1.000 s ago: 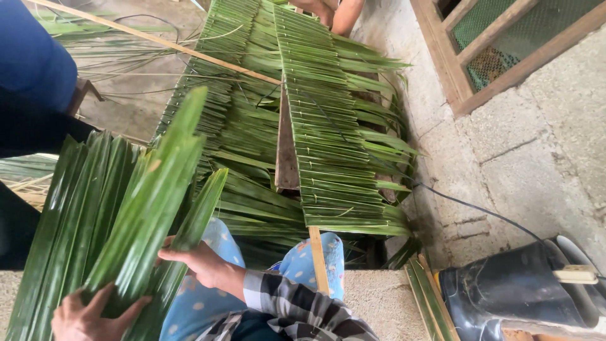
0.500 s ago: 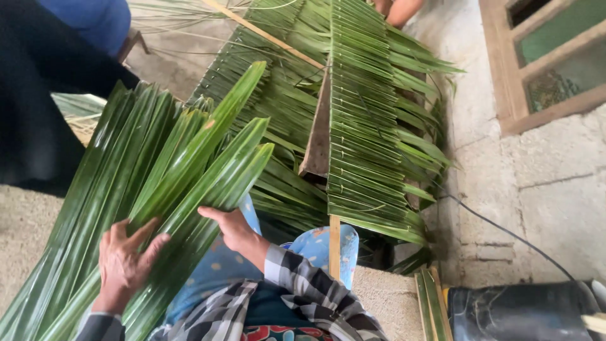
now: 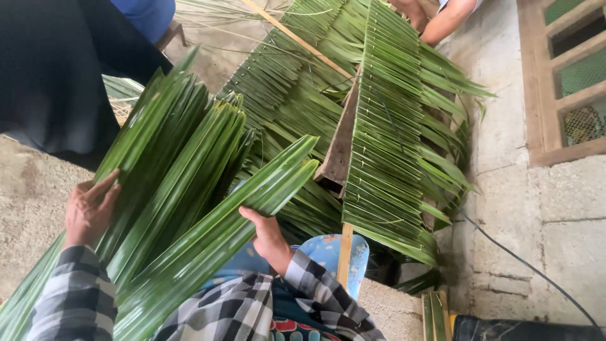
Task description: Weaving palm leaves onto a wooden frame to create thatch panels
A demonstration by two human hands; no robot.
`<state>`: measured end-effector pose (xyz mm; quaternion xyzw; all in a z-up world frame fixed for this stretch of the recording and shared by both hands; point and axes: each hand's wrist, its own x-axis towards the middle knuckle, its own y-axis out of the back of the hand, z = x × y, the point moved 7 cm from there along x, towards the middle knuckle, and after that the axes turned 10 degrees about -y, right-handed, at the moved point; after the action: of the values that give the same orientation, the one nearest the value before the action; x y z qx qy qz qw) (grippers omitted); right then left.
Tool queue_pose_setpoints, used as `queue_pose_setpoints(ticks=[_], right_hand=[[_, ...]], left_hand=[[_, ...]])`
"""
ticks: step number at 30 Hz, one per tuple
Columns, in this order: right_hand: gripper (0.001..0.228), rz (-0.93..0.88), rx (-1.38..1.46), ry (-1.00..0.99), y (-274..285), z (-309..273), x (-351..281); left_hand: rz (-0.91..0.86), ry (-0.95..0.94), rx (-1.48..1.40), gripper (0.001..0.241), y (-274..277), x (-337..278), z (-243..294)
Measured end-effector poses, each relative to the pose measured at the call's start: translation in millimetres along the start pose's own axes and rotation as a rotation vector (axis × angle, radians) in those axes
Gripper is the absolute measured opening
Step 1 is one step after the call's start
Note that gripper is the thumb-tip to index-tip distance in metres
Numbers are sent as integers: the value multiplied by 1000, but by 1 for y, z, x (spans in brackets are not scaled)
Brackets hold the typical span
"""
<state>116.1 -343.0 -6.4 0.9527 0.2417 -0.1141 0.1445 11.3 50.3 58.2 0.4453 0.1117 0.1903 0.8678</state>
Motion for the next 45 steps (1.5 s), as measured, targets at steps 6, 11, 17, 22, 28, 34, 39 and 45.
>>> queue_pose_setpoints(ticks=[6, 11, 17, 22, 28, 34, 39, 45], right_hand=[[32, 167, 738, -531, -2, -31, -12], [42, 101, 468, -483, 14, -52, 1], [37, 186, 703, -693, 27, -82, -9], [34, 225, 729, -644, 37, -85, -15], [30, 220, 847, -502, 43, -73, -16], [42, -46, 859, -353, 52, -88, -15], [29, -179, 638, -599, 64, -95, -28], [21, -95, 709, -581, 69, -88, -19]], left_hand=[[-61, 2, -12, 54, -10, -5, -40], [-41, -19, 50, 55, -9, -9, -13], [175, -481, -19, 29, -1, -30, 137], [-188, -234, -437, 46, -45, -50, 209], [-234, -263, -339, 57, -45, -58, 235], [-210, -184, -365, 59, -57, -57, 216], [-295, -109, -502, 55, -60, -60, 227], [-125, -454, -369, 59, -50, -57, 253]])
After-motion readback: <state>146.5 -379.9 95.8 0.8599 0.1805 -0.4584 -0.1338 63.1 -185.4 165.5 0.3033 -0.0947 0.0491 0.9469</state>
